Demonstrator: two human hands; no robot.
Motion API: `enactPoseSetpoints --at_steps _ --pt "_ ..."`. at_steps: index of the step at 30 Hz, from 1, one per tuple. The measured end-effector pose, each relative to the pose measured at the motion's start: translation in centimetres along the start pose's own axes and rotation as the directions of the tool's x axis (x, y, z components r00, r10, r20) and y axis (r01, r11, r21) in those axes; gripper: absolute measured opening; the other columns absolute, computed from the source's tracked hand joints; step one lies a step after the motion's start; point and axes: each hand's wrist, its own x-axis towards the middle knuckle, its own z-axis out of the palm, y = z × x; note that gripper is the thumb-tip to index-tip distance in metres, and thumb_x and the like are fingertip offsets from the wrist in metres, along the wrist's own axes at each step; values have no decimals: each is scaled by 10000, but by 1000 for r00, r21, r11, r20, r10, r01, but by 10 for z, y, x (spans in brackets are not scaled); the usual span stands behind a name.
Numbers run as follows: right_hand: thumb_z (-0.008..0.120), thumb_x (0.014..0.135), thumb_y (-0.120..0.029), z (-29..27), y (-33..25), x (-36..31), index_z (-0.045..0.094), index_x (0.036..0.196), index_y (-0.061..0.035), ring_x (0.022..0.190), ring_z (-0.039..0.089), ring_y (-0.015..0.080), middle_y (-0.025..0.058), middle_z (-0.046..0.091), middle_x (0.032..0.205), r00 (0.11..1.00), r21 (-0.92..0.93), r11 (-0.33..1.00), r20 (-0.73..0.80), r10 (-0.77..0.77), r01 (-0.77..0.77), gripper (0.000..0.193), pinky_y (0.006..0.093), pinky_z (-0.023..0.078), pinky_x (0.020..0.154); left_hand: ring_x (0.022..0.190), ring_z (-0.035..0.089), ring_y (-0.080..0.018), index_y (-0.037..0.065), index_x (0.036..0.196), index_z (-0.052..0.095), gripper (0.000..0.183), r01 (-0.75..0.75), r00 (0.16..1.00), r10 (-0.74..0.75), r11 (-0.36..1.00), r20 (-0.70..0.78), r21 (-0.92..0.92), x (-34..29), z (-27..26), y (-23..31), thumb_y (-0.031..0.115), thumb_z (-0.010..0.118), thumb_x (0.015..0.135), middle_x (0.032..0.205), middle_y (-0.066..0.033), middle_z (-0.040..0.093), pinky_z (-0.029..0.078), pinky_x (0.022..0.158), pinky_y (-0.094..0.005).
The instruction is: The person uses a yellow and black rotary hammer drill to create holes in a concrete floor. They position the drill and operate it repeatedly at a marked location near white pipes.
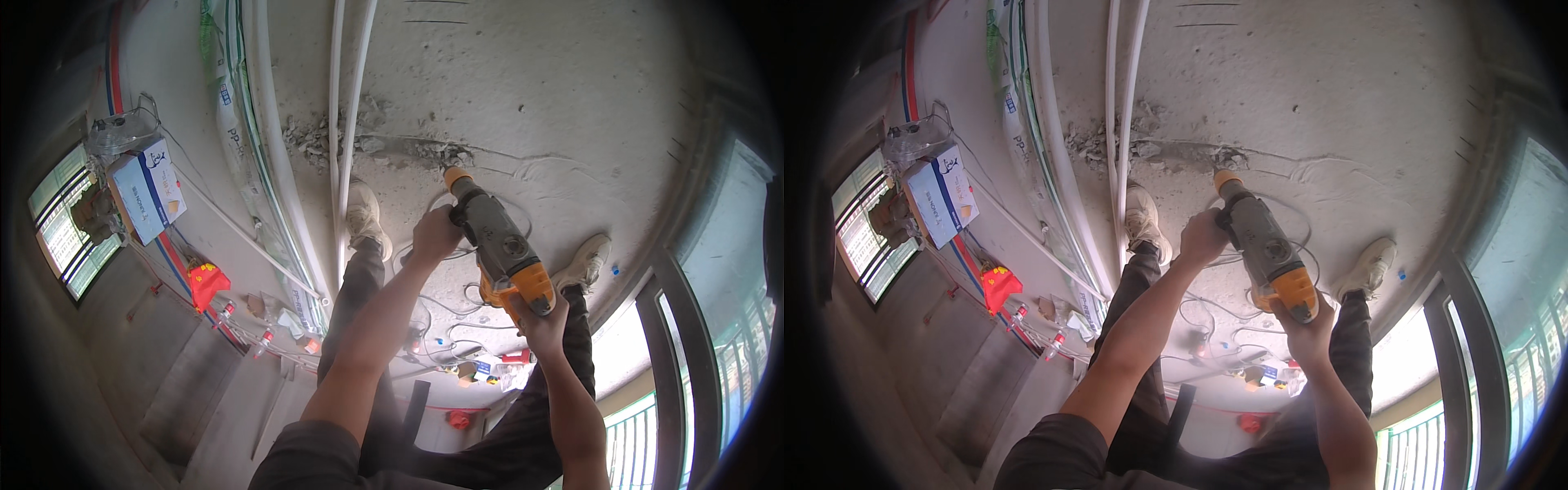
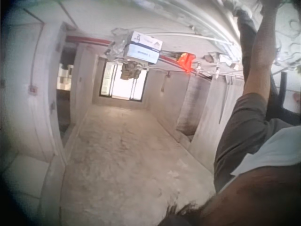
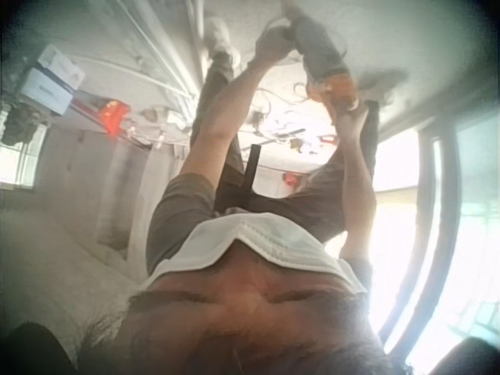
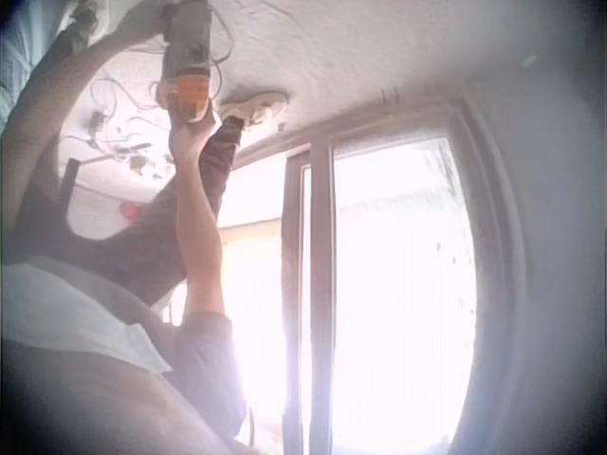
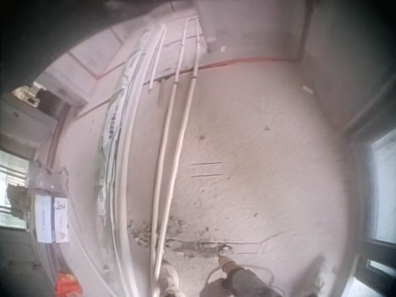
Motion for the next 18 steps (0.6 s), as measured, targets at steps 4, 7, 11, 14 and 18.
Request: enactPoseSetpoints --at_steps 4,7,11,14,18 --pt "855 908 -132 -19 -17 2 722 1125 31 880 689 109 55 757 952 998 46 999 -68 -19 22 302 295 541 808 1018 739 -427 71 1025 756 300 -71 997 71 997 -8 -3 11 32 24 340 760 892 992 -196 783 571 875 -552" --pt "844 906 -140 -22 -15 24 717 1132 24 868 688 107 48 753 951 994 7 996 -71 85 -85 307 304 546 794 1012 739 -429 73 1025 770 287 -131 991 131 991 -11 23 39 39 25 330 746 900 987 -199 781 573 867 -551" --pt "837 895 -113 -11 15 58 711 1050 -9 721 669 91 6 714 846 976 1 989 -165 -145 147 226 274 531 675 988 746 -432 67 1006 790 241 -137 990 135 987 24 82 61 38 23 276 735 898 995 -218 781 581 857 -541" --pt "841 900 -123 -23 35 71 719 1046 -15 722 678 94 8 720 860 995 49 998 -101 -23 28 219 268 544 672 1005 749 -430 62 1031 787 231 -106 994 103 992 34 74 62 40 18 226 737 876 1000 -220 783 584 892 -537" --pt "835 909 -105 -40 39 104 727 1057 -9 717 684 93 13 724 858 999 36 999 -49 8 -7 208 266 567 667 1040 746 -427 57 1041 787 240 -25 1000 24 998 15 59 70 40 19 201 729 859 1007 -219 786 583 913 -532"
